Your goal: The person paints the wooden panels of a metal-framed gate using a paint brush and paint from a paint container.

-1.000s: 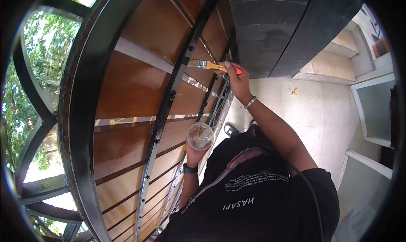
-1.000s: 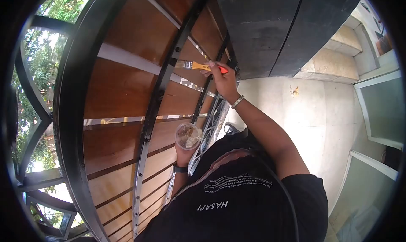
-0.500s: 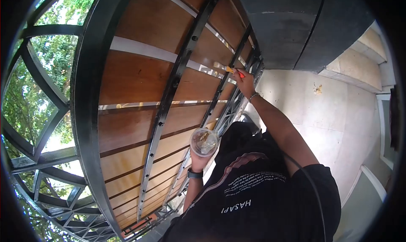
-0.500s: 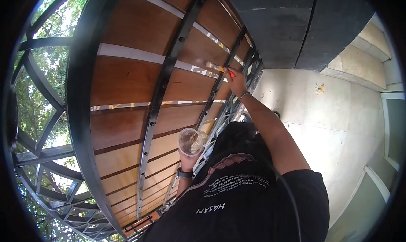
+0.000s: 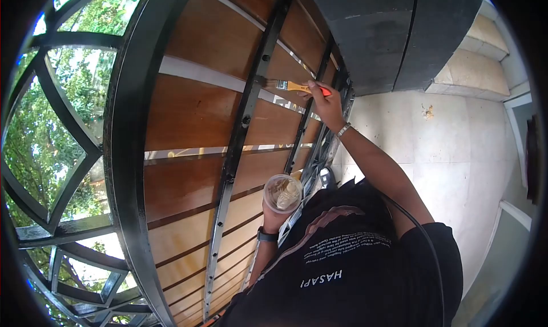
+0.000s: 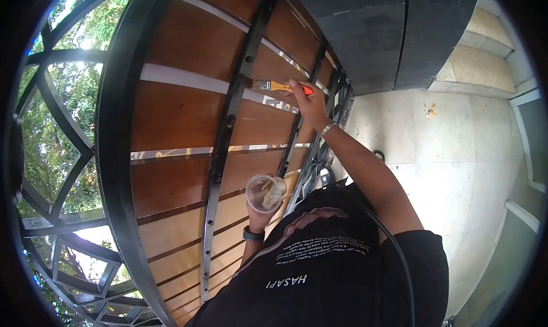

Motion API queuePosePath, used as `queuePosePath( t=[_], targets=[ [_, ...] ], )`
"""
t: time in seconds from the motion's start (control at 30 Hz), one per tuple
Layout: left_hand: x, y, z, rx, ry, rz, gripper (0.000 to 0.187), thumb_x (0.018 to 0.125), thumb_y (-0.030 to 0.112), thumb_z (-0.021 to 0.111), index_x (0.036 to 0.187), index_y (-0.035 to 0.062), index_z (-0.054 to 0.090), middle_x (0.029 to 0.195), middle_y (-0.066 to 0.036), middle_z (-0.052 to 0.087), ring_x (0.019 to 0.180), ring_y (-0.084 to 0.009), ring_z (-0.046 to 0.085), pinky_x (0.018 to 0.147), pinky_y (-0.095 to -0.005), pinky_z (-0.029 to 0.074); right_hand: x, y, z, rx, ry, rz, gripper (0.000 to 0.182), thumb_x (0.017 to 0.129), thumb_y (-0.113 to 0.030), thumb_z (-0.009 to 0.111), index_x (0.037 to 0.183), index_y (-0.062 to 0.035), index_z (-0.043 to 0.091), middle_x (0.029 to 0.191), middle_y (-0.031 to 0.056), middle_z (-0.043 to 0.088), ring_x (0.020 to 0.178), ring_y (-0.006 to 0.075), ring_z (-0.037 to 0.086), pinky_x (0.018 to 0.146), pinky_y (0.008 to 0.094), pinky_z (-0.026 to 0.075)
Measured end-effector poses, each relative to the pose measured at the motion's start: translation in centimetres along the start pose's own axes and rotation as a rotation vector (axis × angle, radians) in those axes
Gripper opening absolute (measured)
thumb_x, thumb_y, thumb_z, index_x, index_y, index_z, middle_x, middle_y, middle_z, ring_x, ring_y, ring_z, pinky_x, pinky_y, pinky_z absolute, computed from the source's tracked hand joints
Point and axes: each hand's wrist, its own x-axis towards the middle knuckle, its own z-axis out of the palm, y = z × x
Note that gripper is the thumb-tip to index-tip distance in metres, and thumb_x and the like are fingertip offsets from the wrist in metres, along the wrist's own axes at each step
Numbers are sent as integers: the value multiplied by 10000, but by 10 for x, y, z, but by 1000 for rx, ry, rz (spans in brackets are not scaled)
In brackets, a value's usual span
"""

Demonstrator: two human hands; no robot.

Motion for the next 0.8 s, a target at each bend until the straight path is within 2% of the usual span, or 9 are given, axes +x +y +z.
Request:
queuePosePath(
  t=[0.1, 0.2, 0.33, 0.4, 0.53, 0.6, 0.73, 0.8],
  targets=[
    [3, -11, -15, -6, -37, 4, 796, 668, 7, 851, 1353, 8, 446, 1340, -157, 566, 1219, -249, 566, 1023, -387, 478, -9, -1, 7, 8, 78, -69, 361, 980, -277, 616, 1073, 66, 682, 916, 97, 723, 819, 120, 691, 763, 221, 512],
    [3, -27, -32, 22, -70, 22, 788, 667, 14, 857, 1345, 6, 455, 1329, -153, 573, 1204, -245, 579, 1015, -384, 485, -8, 52, -5, -170, 152, -25, 358, 979, -280, 616, 1085, 54, 687, 908, 93, 723, 838, 100, 668, 782, 229, 508],
    [6, -23, -50, 54, -78, 11, 779, 665, 27, 864, 1333, 5, 464, 1306, -149, 586, 1177, -246, 599, 1003, -386, 498, -29, 84, -12, -135, 196, 41, 352, 976, -285, 616, 1067, 45, 698, 904, 98, 720, 834, 108, 669, 769, 245, 511],
    [4, -28, -61, 43, -85, 14, 777, 664, 29, 866, 1331, 5, 467, 1299, -147, 589, 1174, -246, 601, 1000, -385, 501, -37, 107, -23, -262, 290, 19, 346, 979, -278, 610, 1055, 47, 701, 885, 105, 725, 785, 133, 687, 732, 261, 521],
    [11, -38, -76, 64, -128, 72, 775, 663, 37, 867, 1328, 10, 471, 1284, -141, 595, 1160, -246, 609, 993, -381, 507, -51, 111, -36, -476, 335, 4, 381, 984, -335, 589, 1049, 20, 708, 853, 122, 735, 778, 155, 693, 715, 287, 524],
    [13, -41, -81, 93, -157, 82, 774, 666, 39, 865, 1331, 13, 470, 1290, -140, 592, 1161, -246, 608, 993, -380, 507, -48, 118, -45, -713, 357, 72, 376, 966, -331, 602, 1027, 25, 707, 772, 155, 721, 696, 198, 710, 645, 300, 534],
    [18, -55, -87, 162, -181, 94, 766, 671, 38, 859, 1330, 21, 469, 1307, -138, 584, 1175, -248, 597, 1000, -381, 503, -26, 92, -19, -702, 313, -14, 379, 957, -345, 599, 1006, 14, 711, 738, 171, 705, 661, 225, 702, 619, 317, 526],
    [23, -47, -84, 123, -195, 90, 761, 669, 35, 858, 1325, 21, 472, 1307, -137, 583, 1182, -248, 593, 1004, -383, 501, -13, 54, 9, -644, 313, -65, 380, 958, -335, 605, 996, 30, 705, 770, 153, 718, 677, 193, 692, 644, 310, 524]
  ],
)
